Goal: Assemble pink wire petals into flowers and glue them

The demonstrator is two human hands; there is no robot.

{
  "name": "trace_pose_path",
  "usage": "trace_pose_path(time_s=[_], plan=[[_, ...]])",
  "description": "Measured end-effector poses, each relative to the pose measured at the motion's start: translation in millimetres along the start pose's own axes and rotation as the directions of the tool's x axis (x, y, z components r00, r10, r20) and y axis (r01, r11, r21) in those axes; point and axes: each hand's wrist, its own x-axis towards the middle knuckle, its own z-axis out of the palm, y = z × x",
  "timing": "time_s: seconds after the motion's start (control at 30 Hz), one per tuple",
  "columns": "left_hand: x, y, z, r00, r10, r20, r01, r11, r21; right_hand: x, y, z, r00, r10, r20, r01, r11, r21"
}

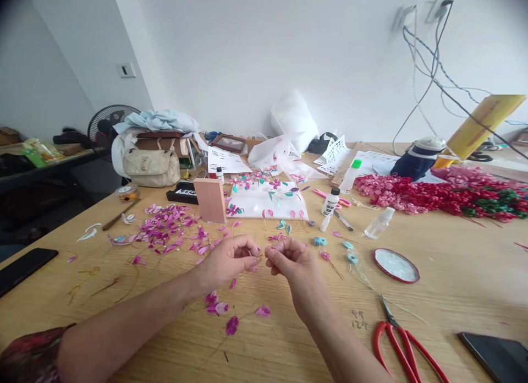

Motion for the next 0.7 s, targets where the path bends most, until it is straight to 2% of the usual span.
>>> trace_pose_path(time_s=[0.2, 0.4, 0.7], plan=[[-0.2, 3.1, -3.4, 0.997, -0.004, 0.082, 0.013, 0.994, -0.112, -1.8, -4.2, 1.8, 1.0, -0.011, -0.017, 0.011, 1.0, -0.016], [2.3, -4.8, -3.0, 0.994, 0.053, 0.094, -0.038, 0.988, -0.151, -2.9, 0.2, 3.6, 1.0, 0.0, -0.006, 0.0, 1.0, -0.024], [4.2, -7.7, -2.9, 0.997, 0.021, 0.068, -0.009, 0.984, -0.177, -2.1, -1.2, 2.4, 0.997, 0.039, 0.06, -0.039, 0.999, 0.007]])
